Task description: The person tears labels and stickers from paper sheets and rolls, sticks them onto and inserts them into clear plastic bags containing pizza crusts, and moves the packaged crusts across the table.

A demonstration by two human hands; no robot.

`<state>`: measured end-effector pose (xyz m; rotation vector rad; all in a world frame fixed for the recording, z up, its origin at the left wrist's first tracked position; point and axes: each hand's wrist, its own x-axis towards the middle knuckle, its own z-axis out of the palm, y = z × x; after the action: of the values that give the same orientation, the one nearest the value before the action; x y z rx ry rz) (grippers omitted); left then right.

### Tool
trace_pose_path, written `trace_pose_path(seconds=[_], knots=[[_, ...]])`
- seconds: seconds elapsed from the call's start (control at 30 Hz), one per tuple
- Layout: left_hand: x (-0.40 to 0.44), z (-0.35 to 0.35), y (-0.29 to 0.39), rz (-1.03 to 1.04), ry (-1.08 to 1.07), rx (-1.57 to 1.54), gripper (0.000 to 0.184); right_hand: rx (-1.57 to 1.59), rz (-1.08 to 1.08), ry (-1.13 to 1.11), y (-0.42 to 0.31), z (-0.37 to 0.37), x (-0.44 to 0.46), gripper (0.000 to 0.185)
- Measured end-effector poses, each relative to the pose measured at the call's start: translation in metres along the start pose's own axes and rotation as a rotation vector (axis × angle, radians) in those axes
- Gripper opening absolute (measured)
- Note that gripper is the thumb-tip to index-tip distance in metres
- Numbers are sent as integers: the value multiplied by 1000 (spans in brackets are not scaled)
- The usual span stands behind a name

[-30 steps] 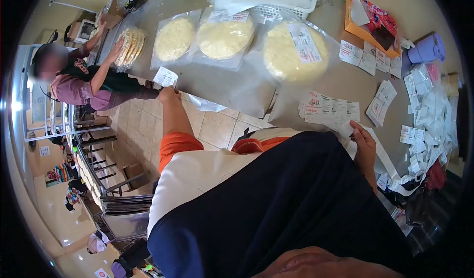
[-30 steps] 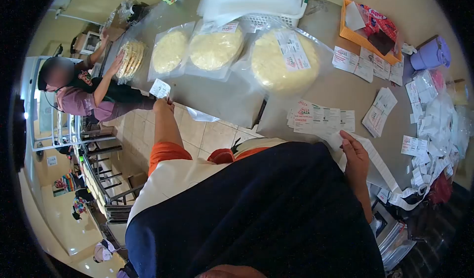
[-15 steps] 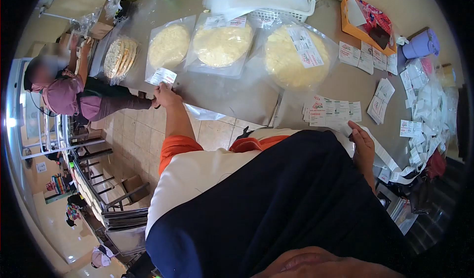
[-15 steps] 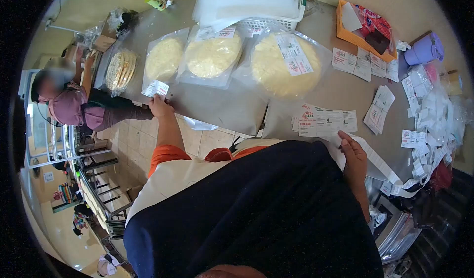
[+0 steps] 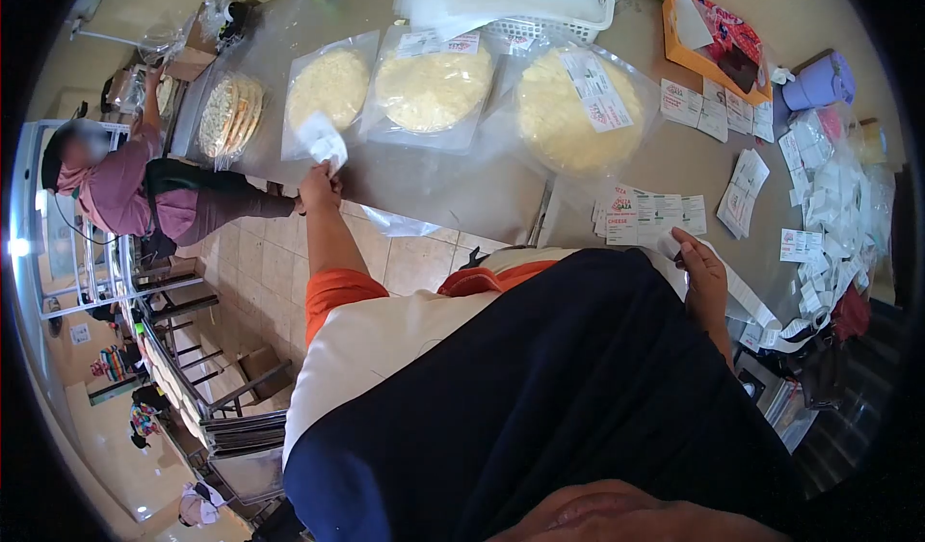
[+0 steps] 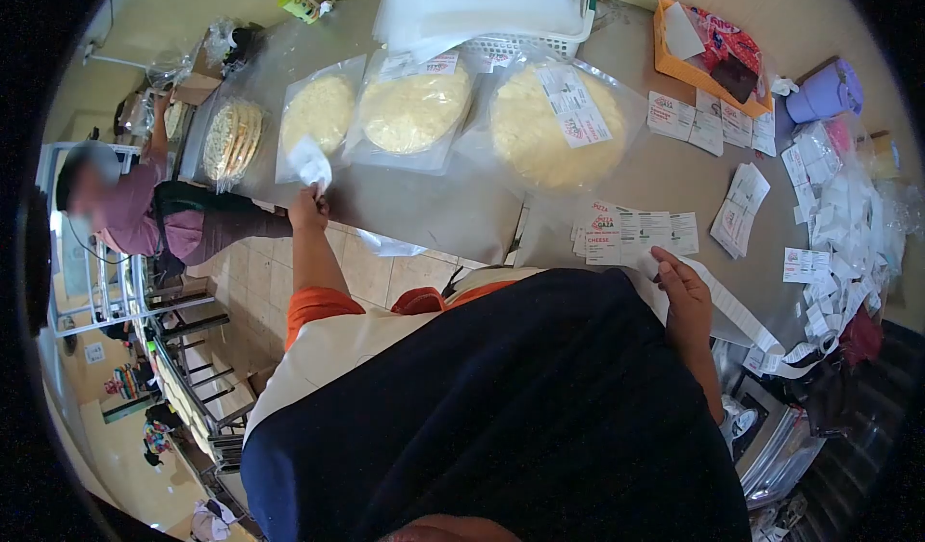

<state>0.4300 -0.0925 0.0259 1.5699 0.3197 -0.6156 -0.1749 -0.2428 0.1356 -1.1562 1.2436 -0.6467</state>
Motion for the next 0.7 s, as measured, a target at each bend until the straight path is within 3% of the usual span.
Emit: trace_pose_path(seconds=[0.03,0.23,0.3,0.37,0.47,0.5,0.6,0.7], knots=[[13,-1,4,-67,114,13,15,0,6,-13,1,0,0,31],[109,8,30,-23,223,89,12,-43,12,-31,-1,4,2,31],[109,25,33,-110,274,-30,11,-58,12,-33,-1,4,2,31],[63,46,50,-88,153,-47,12,-60,11,-35,0,2,2,32],[67,56,47,148,-80,-192,17,-53,23,-19,-2,1,0,32],[48,59,54,55,113,-170,22,-57,18,-17,-1,-1,0,32],[-14,69,64,-56,294,-505,24,-51,10,-15,2,-4,-1,32],[10,68,55,140,203,-63,20,-41,14,-24,0,-3,-1,32]])
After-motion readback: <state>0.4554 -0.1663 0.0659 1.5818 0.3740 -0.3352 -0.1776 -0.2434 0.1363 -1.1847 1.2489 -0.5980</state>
